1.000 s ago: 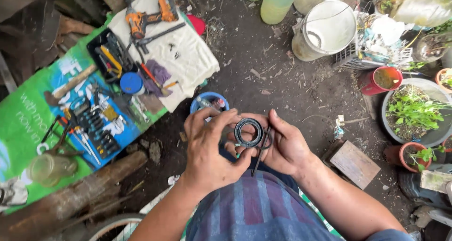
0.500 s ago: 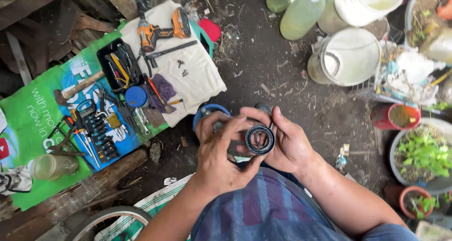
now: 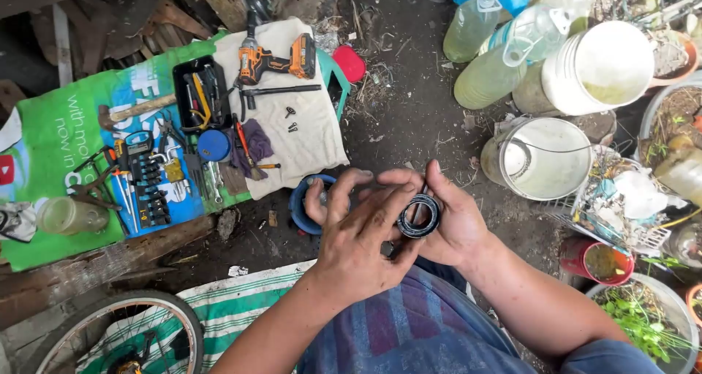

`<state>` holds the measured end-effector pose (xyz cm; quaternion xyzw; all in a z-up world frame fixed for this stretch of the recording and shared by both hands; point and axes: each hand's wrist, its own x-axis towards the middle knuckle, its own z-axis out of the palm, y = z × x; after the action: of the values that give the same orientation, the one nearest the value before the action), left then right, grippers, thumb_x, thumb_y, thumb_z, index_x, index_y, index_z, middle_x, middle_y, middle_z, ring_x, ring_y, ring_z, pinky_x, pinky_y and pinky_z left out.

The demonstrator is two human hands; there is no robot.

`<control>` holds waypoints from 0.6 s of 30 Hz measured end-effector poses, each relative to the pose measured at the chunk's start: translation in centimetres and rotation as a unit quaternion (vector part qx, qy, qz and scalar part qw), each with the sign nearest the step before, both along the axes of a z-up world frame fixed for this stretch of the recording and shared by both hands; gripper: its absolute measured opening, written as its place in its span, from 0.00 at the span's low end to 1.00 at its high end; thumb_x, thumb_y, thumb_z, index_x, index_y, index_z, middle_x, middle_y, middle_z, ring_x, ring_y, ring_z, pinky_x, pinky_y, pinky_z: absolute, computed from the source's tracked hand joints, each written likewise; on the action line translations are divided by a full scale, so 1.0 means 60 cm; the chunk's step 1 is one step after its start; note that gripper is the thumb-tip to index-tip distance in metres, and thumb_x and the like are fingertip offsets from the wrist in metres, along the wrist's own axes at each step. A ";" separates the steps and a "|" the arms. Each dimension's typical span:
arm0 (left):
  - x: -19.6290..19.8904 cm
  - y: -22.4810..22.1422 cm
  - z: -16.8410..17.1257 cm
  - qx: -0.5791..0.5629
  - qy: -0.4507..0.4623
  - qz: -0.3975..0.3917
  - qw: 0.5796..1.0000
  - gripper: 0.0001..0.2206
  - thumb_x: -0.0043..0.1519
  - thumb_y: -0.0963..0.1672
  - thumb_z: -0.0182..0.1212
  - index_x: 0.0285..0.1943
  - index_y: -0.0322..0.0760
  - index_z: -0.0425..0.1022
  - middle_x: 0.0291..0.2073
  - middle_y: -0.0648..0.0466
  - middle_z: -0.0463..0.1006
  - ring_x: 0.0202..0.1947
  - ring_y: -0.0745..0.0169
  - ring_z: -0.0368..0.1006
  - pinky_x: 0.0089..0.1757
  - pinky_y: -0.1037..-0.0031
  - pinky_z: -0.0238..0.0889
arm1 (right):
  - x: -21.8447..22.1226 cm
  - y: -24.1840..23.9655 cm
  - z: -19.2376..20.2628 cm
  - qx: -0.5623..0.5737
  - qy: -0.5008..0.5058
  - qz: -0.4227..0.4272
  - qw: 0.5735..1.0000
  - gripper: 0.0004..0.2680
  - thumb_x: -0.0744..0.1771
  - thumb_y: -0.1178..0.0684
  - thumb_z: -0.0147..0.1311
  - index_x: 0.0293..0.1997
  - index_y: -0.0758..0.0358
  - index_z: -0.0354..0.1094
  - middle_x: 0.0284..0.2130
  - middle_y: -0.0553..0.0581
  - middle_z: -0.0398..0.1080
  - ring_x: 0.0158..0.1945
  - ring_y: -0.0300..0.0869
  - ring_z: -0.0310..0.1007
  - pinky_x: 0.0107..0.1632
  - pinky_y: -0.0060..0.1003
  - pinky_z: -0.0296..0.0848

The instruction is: Disassembling the front fork and headset of a bicycle, including removing the stem and inspecting the bearings.

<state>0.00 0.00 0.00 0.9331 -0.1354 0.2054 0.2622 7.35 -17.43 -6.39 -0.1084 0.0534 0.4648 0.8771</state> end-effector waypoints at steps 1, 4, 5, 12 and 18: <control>-0.002 0.003 0.003 0.002 -0.002 0.002 1.000 0.31 0.64 0.51 0.74 0.76 0.43 0.71 0.62 0.56 0.87 0.70 0.31 0.71 0.69 0.24 0.45 | 0.000 0.004 0.002 0.002 -0.002 0.002 1.000 0.24 0.76 0.35 0.45 0.68 0.71 0.71 0.61 0.79 0.74 0.61 0.64 0.79 0.63 0.68 0.79; -0.009 0.011 0.013 0.006 -0.008 -0.006 1.000 0.29 0.66 0.51 0.72 0.77 0.44 0.70 0.57 0.57 0.89 0.69 0.35 0.73 0.71 0.31 0.41 | -0.008 0.014 0.009 0.014 -0.012 0.006 1.000 0.24 0.76 0.35 0.46 0.66 0.73 0.71 0.61 0.79 0.73 0.64 0.65 0.77 0.62 0.63 0.80; -0.012 0.014 0.018 0.005 -0.009 -0.016 1.000 0.28 0.66 0.50 0.72 0.76 0.43 0.71 0.58 0.55 0.89 0.69 0.32 0.73 0.71 0.30 0.42 | -0.012 0.019 0.013 0.022 -0.021 0.006 1.000 0.24 0.76 0.35 0.46 0.66 0.72 0.71 0.62 0.80 0.72 0.64 0.65 0.76 0.65 0.62 0.79; -0.057 0.047 0.037 0.009 -0.007 -0.029 1.000 0.30 0.60 0.45 0.75 0.74 0.44 0.72 0.62 0.56 0.83 0.68 0.30 0.72 0.69 0.24 0.45 | -0.055 0.056 0.034 0.041 -0.053 0.001 0.998 0.23 0.76 0.36 0.47 0.66 0.71 0.70 0.68 0.86 0.66 0.68 0.67 0.74 0.70 0.60 0.74; -0.081 0.077 0.053 0.012 -0.004 -0.037 0.999 0.22 0.63 0.44 0.72 0.67 0.53 0.77 0.58 0.66 0.85 0.69 0.35 0.70 0.67 0.31 0.42 | -0.088 0.081 0.048 0.077 -0.090 -0.001 0.993 0.23 0.77 0.37 0.47 0.71 0.71 0.68 0.70 0.81 0.67 0.72 0.65 0.71 0.76 0.58 0.70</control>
<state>-4.84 4.61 3.18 0.9297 -0.1739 0.1977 0.2576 2.09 -12.56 -3.53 -0.0821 -0.0614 0.4552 0.8844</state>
